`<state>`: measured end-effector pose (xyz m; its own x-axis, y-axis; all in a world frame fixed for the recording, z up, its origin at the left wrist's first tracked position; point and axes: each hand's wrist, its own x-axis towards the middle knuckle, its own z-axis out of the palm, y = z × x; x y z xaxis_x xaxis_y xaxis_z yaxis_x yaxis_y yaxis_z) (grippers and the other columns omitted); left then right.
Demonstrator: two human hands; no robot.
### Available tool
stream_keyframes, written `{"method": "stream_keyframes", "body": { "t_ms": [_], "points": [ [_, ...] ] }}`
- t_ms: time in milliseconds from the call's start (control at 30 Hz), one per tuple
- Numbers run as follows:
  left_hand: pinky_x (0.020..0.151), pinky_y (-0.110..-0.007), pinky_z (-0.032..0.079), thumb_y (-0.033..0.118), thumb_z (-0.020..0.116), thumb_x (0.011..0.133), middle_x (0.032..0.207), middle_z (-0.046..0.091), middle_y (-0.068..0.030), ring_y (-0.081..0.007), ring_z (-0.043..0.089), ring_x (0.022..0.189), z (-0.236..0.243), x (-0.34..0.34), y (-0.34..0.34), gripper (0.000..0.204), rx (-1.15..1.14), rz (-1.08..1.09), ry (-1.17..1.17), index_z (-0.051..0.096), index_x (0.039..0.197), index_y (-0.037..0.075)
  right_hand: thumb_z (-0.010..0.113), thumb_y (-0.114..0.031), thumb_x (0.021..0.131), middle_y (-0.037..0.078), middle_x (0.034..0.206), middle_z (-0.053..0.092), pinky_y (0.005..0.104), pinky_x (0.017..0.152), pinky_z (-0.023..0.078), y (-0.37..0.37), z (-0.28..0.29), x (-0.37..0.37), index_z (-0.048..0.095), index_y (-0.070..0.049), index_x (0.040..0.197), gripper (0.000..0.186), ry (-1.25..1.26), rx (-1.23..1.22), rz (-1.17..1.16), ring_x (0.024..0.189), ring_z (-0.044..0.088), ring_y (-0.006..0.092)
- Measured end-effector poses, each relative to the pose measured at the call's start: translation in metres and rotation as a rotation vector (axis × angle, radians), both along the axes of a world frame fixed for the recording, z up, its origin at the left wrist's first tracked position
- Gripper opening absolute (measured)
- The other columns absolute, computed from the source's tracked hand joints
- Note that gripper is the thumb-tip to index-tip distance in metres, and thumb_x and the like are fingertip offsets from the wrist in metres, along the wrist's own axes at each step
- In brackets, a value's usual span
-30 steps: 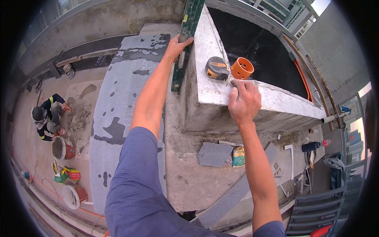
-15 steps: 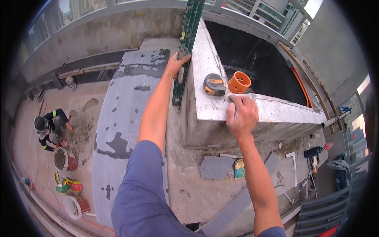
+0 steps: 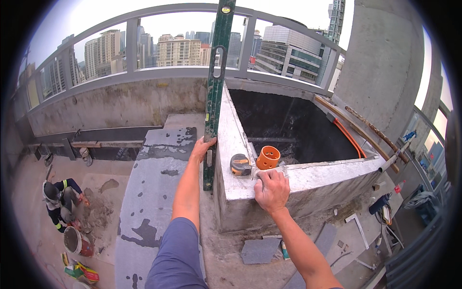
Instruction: The person uses a spirit level to check the vertical alignment of a concrete wall, then uses an angle grinder to cut a long stone slab into smaller pieces. The person handles the slab and grinder with both hands while another worker mixes cement nearby.
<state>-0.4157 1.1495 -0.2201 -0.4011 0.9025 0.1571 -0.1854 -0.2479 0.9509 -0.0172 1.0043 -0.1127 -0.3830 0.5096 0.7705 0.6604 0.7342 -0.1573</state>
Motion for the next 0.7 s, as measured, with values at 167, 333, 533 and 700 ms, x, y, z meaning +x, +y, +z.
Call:
{"method": "stream_keyframes", "body": {
  "t_ms": [167,333,533,700],
  "points": [
    [0.099,-0.038,0.057,0.029,0.090,0.097,0.128,0.078,-0.0079,-0.0195,0.073,0.111,-0.002,-0.004,0.001,0.055,0.026,0.013,-0.012,0.071,0.139,0.000,0.070,-0.024,0.086,0.006,0.100,0.067,0.0472,0.087,0.049,0.001,-0.002,-0.002,0.080,-0.014,0.108,0.026,0.016,0.008,0.008,0.098,0.064,0.0293],
    [0.098,-0.038,0.057,0.028,0.090,0.098,0.128,0.079,-0.0082,-0.0194,0.073,0.112,0.005,0.005,-0.005,0.053,0.005,-0.007,-0.036,0.071,0.138,-0.001,0.070,-0.023,0.086,0.006,0.100,0.067,0.0468,0.086,0.049,0.001,-0.002,0.000,0.080,-0.014,0.108,0.026,0.006,0.000,-0.003,0.098,0.064,0.0292],
    [0.099,-0.037,0.057,0.028,0.089,0.099,0.127,0.079,-0.0075,-0.0186,0.073,0.111,0.006,0.000,-0.006,0.051,0.021,-0.012,-0.017,0.072,0.138,0.000,0.070,-0.023,0.086,0.006,0.100,0.067,0.0467,0.086,0.049,0.000,0.000,-0.001,0.081,-0.014,0.108,0.026,0.017,0.006,0.008,0.097,0.065,0.0292],
    [0.098,-0.038,0.057,0.026,0.090,0.098,0.126,0.079,-0.0072,-0.0196,0.073,0.110,-0.001,0.008,-0.005,0.049,-0.023,0.007,-0.059,0.073,0.137,0.001,0.072,-0.027,0.084,0.006,0.101,0.069,0.0472,0.084,0.050,0.004,-0.004,0.002,0.081,-0.014,0.107,0.028,0.003,0.010,-0.008,0.096,0.065,0.0299]
  ]
}}
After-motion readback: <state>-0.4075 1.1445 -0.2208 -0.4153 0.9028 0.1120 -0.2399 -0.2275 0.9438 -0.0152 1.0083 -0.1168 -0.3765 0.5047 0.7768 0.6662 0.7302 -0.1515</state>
